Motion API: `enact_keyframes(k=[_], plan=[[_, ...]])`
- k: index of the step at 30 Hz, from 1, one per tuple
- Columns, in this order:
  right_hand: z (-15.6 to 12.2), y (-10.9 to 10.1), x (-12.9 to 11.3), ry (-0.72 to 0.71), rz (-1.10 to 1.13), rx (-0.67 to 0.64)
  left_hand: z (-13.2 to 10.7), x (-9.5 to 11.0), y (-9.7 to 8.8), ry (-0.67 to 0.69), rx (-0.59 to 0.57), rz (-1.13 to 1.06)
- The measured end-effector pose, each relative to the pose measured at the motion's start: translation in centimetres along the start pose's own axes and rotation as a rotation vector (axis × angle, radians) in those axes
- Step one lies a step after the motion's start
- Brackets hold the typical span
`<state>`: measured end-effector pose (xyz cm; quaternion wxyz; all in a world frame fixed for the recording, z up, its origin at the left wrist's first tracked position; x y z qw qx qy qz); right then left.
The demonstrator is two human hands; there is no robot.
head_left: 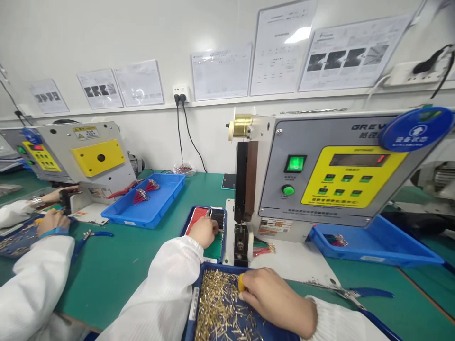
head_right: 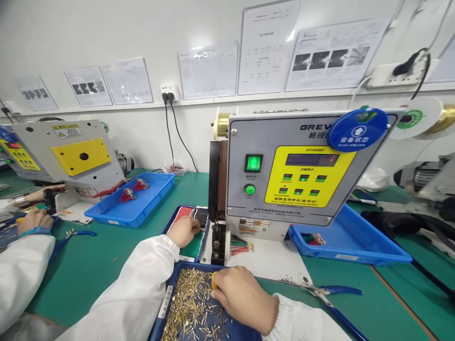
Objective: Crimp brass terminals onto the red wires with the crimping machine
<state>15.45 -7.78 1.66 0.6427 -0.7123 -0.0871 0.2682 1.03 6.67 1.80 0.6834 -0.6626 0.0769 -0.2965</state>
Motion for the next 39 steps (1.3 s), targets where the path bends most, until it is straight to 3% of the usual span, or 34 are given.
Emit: enact_keyframes(k=[9, 19, 26, 31, 39], plan=[[0.1, -0.5, -0.5, -0.006, 0.121, 0.001, 0.0, -0.2, 0.5, -0.034, 0.066, 0.018], [0.4, 0.8, -0.3, -0.039, 0.122, 0.070, 1.2, -1.0, 1.2, -0.021, 0.202, 0.127], [0.0, 0.0, -1.1, -0.113, 0.168, 0.131, 1.5, -0.9, 1.3, -0.031, 0.204, 0.139], [-0.2, -0.8, -0.5, -0.074, 0.264, 0.188, 1.5, -0.9, 1.3, -0.037, 0.185, 0.123], [0.0, -0.9, 0.0, -0.084, 0.429, 0.175, 1.4, -1.1, 1.4, -0.069, 0.126, 0.092]])
Point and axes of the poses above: each hand's wrist, its own z-axis towards the middle knuckle, its own y-axis out of the palm, x = y × z, the point moved 5 cm from there along z, towards the middle knuckle, and after that the axes turned 3 degrees about y, right-handed, at the moved point
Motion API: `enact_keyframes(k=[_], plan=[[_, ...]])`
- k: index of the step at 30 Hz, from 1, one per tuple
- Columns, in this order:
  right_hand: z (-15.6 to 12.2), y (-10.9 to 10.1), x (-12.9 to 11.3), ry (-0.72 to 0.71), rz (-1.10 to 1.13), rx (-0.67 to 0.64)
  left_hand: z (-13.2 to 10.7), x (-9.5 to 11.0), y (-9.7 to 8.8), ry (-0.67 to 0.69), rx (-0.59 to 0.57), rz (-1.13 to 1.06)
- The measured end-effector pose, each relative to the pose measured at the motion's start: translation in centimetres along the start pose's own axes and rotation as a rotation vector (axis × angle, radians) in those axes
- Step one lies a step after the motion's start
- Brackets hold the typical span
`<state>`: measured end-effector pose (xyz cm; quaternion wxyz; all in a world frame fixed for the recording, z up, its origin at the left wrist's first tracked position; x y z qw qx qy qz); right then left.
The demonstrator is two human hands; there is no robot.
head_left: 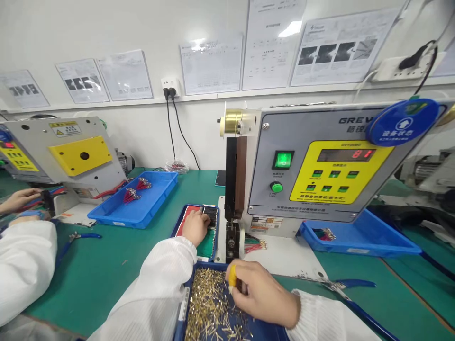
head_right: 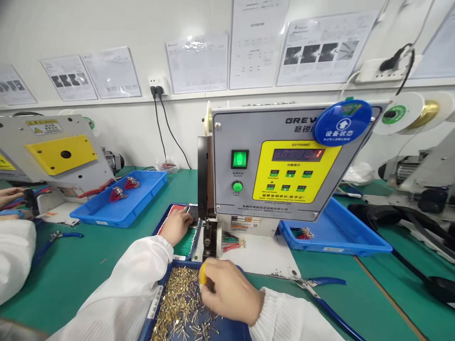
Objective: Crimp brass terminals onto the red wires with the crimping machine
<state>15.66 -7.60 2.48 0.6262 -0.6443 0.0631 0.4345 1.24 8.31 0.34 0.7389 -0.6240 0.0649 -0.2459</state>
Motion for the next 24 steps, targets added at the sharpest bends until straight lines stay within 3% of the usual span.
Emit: enact_keyframes(k=[5, 10, 13, 20, 24], plan=[[1.0, 0.1, -0.1, 0.166, -0.005, -0.076, -0.4, 0.0, 0.0, -0.023, 0.033, -0.027], [3.1, -1.9, -2.9, 0.129, -0.021, -0.205, -0.7, 0.1, -0.5, -0.021, 0.071, -0.057], [4.3, -3.4, -3.6, 0.165, 0.091, -0.296, -1.0, 0.4, -0.9, -0.006, 0.095, -0.065], [4.7, -3.6, -0.7, 0.263, 0.697, -0.402, -1.6, 1.6, -1.6, 0.098, 0.201, -0.098], [4.0, -2.3, 1.4, 0.307, 0.798, -0.448, -1.9, 2.4, -1.8, 0.172, 0.262, -0.120]])
Point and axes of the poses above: each hand's wrist, its own z-axis towards the middle knuckle, its own y-axis out of the palm, x = y × z, the point moved 5 cm from there along z, towards the middle knuckle, and after that the axes turned 3 degrees about y, right-handed, at the moved point
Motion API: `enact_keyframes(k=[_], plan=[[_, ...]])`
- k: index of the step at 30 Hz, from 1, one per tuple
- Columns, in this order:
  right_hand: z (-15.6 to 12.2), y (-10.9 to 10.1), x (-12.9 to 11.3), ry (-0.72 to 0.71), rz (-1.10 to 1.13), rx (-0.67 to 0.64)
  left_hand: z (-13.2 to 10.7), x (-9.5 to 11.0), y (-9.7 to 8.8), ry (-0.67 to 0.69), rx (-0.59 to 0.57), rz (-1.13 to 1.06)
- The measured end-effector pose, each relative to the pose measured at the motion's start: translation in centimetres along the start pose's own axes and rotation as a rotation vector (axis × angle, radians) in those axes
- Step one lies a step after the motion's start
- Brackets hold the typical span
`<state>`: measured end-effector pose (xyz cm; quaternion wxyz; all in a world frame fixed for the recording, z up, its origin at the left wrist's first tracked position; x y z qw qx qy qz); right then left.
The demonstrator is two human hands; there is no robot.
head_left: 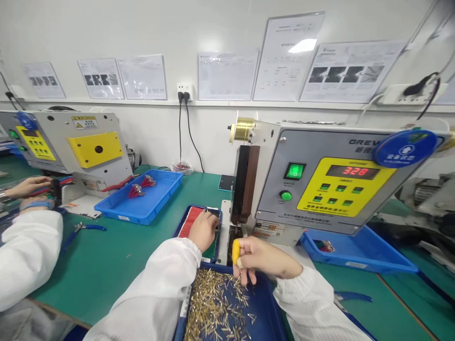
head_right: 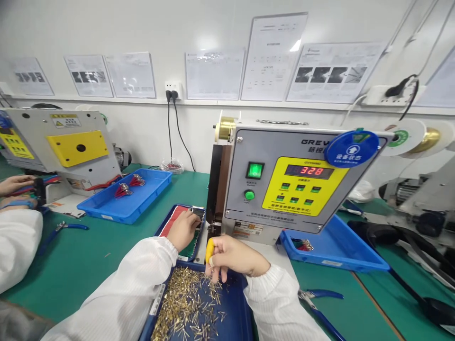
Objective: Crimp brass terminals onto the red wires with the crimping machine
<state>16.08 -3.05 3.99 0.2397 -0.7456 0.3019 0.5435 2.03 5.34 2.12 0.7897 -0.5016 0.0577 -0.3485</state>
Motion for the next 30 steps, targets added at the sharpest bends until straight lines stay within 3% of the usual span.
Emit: enact_keyframes(k=[10, 21, 30], plan=[[-0.2, -0.7, 0.9, 0.041, -0.016, 0.029, 0.1, 0.7, 0.0, 0.057, 0.027, -0.061], [-0.4, -1.2, 0.0, -0.070, 0.059, 0.087, 0.2, 1.0, -0.1, 0.068, 0.053, -0.085], [-0.5, -1.4, 0.2, -0.062, 0.011, 0.151, 0.0, 1.8, -0.7, 0.084, 0.084, -0.152]])
Point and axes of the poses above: each hand's wrist, its own z-axis towards the middle knuckle, its own y-axis out of the palm, x = y × z, the point moved 5 cm from there along z, towards the middle knuckle, and after that the axes turned 3 degrees about y, right-handed, at the moved point
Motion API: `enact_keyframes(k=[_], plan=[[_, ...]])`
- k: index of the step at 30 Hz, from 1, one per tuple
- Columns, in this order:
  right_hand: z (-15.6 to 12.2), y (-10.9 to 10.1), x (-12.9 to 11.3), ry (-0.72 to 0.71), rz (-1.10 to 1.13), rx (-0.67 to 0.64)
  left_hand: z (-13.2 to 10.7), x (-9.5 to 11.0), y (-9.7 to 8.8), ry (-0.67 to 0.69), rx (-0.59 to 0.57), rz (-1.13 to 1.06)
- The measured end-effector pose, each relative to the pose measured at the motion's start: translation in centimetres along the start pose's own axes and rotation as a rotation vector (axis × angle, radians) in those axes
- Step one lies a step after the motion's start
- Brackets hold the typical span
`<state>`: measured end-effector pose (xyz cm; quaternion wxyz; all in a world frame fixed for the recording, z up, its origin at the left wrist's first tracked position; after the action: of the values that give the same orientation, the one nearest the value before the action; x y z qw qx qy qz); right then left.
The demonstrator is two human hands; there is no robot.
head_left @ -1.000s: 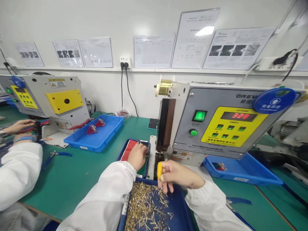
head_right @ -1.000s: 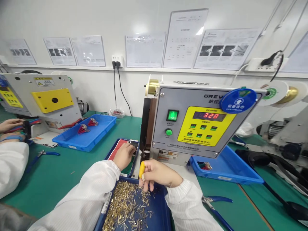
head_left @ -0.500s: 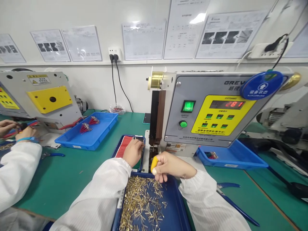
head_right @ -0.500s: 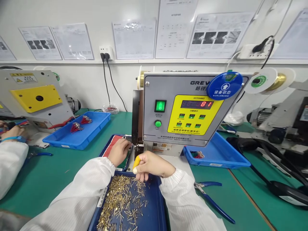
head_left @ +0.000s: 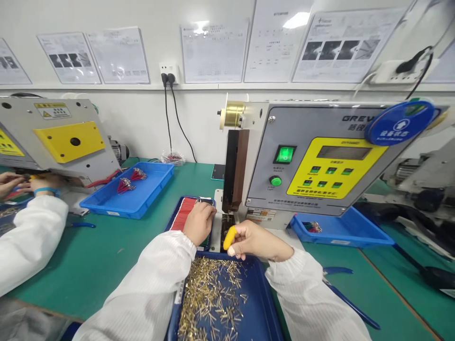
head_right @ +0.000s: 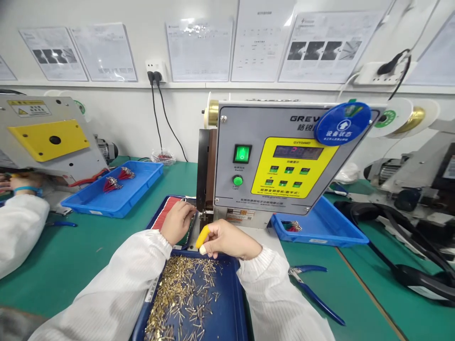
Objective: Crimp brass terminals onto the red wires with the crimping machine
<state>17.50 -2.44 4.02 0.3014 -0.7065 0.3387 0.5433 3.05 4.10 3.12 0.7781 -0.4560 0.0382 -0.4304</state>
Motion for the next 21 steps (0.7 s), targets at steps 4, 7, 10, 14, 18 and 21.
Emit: enact_keyframes(k=[4, 7, 10, 14, 18, 21], plan=[[-0.2, 0.0, -0.1, 0.015, 0.045, -0.002, 0.0, 0.1, -0.2, 0.010, 0.031, -0.033], [-0.2, 0.1, -0.2, 0.023, 0.067, 0.000, -0.1, 0.2, -0.4, 0.020, 0.061, -0.066], [-0.2, 0.4, -0.3, 0.028, 0.086, 0.006, -0.1, 0.1, -0.5, 0.018, 0.072, -0.108], [0.1, 0.8, -0.2, 0.016, 0.137, -0.012, -0.2, -0.3, -0.5, 0.007, 0.098, -0.140], [0.1, 0.8, -0.3, 0.007, 0.135, -0.011, -0.1, -0.5, -0.9, 0.001, 0.115, -0.145], [0.0, 0.1, -0.5, -0.017, 0.145, 0.041, 0.7, -0.7, -1.5, -0.023, 0.113, -0.168]])
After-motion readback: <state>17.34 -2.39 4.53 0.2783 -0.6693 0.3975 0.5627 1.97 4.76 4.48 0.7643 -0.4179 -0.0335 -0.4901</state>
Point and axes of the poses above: each hand's wrist, its own z-axis towards the middle knuckle, its own y-axis out of the palm, x = y × z, the point moved 5 cm from there along z, towards the middle knuckle, and after that the axes turned 3 degrees about y, right-handed, at the moved point
